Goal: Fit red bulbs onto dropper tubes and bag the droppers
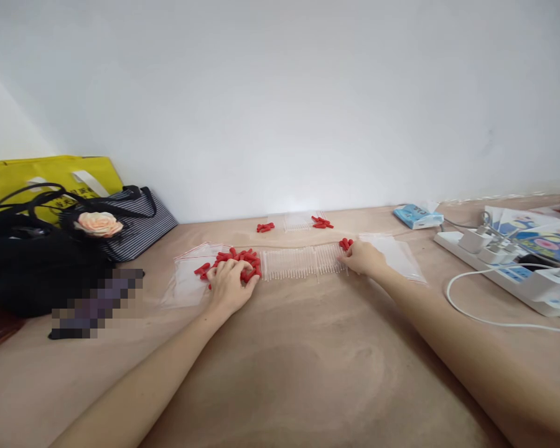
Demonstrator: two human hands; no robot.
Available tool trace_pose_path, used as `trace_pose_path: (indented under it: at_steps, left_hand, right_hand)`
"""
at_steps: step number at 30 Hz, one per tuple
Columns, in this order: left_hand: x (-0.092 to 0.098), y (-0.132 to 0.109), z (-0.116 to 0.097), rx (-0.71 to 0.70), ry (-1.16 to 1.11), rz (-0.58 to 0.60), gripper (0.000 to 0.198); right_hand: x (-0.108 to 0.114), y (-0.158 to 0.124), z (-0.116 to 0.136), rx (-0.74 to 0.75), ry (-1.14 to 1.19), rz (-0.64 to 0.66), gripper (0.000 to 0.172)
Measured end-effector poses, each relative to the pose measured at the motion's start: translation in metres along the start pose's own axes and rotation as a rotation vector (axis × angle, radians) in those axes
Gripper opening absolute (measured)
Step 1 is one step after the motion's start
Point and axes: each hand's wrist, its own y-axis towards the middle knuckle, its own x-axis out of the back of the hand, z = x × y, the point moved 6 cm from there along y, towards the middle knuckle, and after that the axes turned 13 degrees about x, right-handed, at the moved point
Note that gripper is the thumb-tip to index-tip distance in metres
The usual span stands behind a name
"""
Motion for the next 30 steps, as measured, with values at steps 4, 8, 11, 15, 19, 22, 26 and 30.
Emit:
trace_pose_path:
  at_steps: [4, 8, 11, 15, 19, 22, 26, 30]
  left_hand:
    - [-0.004, 0.005, 0.002, -0.052, 0.023, 0.038, 0.02]
    - [-0.008, 0.004, -0.003, -0.129, 0.031, 0.013, 0.019]
    - [-0.009, 0.004, -0.006, -0.167, 0.022, -0.031, 0.017]
    - [-0.004, 0.003, -0.006, -0.162, -0.039, -0.117, 0.014]
    - [0.011, -0.006, -0.01, -0.169, -0.224, -0.189, 0.014]
    - [0.015, -0.02, -0.024, -0.323, -0.406, -0.042, 0.015]
    - [0.009, -0.044, -0.044, -0.573, -0.478, 0.291, 0.015]
    - [0.006, -0.05, -0.048, -0.579, -0.478, 0.43, 0.017]
  right_hand:
    - [-0.002, 0.001, -0.001, -0.017, -0.003, 0.032, 0.028]
    - [-0.003, 0.002, -0.003, -0.051, 0.005, 0.054, 0.028]
    - [-0.004, 0.002, -0.003, -0.068, 0.016, 0.056, 0.026]
    - [-0.003, -0.001, -0.001, -0.067, 0.042, 0.032, 0.022]
    - [0.006, -0.003, 0.006, -0.027, 0.079, -0.035, 0.025]
    - [0.013, -0.007, 0.016, 0.049, 0.111, -0.137, 0.024]
    - [0.017, -0.027, 0.04, 0.393, 0.245, -0.374, 0.018]
    - [0.001, -0.063, 0.064, 0.775, 0.267, -0.329, 0.012]
